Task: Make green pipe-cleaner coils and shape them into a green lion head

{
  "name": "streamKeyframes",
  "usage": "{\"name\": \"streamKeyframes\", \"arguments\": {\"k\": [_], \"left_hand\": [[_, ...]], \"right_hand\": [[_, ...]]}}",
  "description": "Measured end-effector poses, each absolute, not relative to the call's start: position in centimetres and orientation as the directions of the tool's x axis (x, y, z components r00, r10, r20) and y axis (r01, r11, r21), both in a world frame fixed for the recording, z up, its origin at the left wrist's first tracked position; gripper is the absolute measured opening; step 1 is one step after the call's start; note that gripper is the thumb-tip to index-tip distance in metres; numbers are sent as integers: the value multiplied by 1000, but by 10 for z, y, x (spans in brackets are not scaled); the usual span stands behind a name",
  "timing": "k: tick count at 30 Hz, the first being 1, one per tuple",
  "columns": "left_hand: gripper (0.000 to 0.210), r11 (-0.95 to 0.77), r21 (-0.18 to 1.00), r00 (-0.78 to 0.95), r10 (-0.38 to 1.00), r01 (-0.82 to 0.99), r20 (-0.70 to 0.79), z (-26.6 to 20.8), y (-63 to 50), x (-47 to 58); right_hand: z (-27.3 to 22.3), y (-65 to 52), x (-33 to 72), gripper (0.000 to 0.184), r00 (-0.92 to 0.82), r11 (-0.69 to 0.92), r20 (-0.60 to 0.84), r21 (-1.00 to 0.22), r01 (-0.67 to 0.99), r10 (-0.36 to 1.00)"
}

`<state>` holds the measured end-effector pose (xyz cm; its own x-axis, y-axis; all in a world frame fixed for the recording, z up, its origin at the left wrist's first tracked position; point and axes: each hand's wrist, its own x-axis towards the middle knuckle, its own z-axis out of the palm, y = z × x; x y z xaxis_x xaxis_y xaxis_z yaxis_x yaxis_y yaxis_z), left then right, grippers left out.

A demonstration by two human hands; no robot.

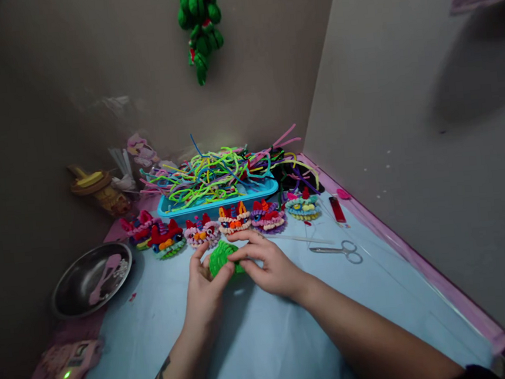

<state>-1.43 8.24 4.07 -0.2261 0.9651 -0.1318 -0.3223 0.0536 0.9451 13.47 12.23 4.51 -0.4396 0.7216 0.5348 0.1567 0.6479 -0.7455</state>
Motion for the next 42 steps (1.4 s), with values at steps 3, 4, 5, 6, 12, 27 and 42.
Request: {"name": "streamKeyframes", "arguments": {"k": [3,4,5,6,12,27,42], "left_hand": [[67,55,936,-221,965,-347,-139,38,83,-15],[68,55,931,-220,965,-360,-142,38,84,-16],[68,56,926,-220,964,-374,-147,37,84,-16],[69,57,920,-221,963,-389,-154,37,84,-16],[68,85,828,-240,936,-554,-257,46,87,-23],[25,34,545,-228,886,-838,-405,53,99,-40],[49,5,470,-157,939,-883,-306,37,100,-60]], "right_hand": [[44,122,135,24,-447,613,500,-776,147,741],[44,122,134,24,-449,597,486,-790,142,750],[44,122,134,24,-450,580,471,-803,136,759],[44,122,134,23,-446,563,459,-817,128,768],[44,122,133,21,-328,496,455,-867,48,828],[33,127,133,17,-278,485,443,-868,107,853],[56,144,127,23,-366,487,360,-796,358,858]]}}
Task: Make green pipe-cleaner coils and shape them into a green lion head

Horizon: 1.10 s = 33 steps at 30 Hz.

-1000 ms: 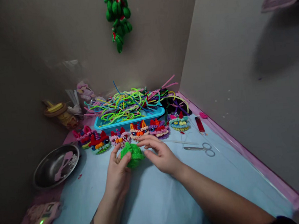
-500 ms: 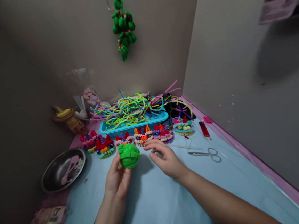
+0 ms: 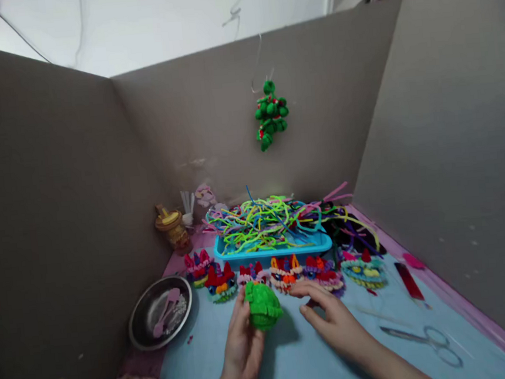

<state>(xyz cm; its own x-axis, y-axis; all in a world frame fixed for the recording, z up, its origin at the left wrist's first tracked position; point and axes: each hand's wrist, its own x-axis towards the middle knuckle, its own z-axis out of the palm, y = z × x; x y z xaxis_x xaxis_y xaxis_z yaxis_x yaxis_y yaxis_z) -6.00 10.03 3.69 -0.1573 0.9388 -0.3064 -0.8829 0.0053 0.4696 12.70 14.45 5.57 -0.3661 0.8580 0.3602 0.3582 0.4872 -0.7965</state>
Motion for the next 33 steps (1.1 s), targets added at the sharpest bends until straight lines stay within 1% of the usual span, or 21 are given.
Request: {"name": "streamKeyframes", "arguments": {"k": [2,5,7,8,10,13,15,18,21,24,27,30,32,33], "left_hand": [[53,-1,445,-156,937,-895,-312,38,99,-63],[56,0,412,-145,936,-911,-320,35,100,-65],[55,-15,398,-164,925,-917,-342,28,103,-66],[56,-28,392,-180,917,-920,-355,24,105,-66],[58,-42,382,-190,914,-923,-359,13,110,-66],[62,-58,393,-204,918,-918,-340,-3,116,-67],[64,-35,417,-194,918,-908,-346,-12,120,-67],[67,-14,460,-200,912,-888,-359,-21,126,-70],[68,-11,461,-205,905,-887,-373,-23,128,-71],[69,-43,427,-217,904,-903,-368,-19,128,-67],[66,-94,376,-237,905,-922,-354,-9,126,-63],[61,-132,332,-249,907,-934,-339,12,119,-64],[62,-97,324,-203,928,-941,-312,32,110,-69],[62,-88,320,-183,943,-943,-278,43,105,-72]], "right_hand": [[86,164,118,25,-438,515,341,-767,382,832],[136,205,79,22,-502,646,440,-664,376,744],[163,239,34,22,-577,715,459,-598,362,675],[174,256,8,21,-601,724,440,-576,380,667],[188,292,-49,19,-579,663,354,-554,503,735],[195,339,-126,17,-528,597,301,-551,583,794],[191,361,-163,16,-475,528,252,-556,642,843],[179,380,-193,27,-387,426,195,-563,708,901],[169,385,-201,28,-325,388,213,-573,722,921],[176,386,-194,21,-297,433,317,-590,682,901],[206,381,-168,19,-282,516,444,-601,610,851],[237,362,-115,20,-247,576,536,-626,525,807],[242,340,-67,16,-245,646,598,-719,257,763],[237,326,-42,15,-241,637,595,-751,173,767]]}}
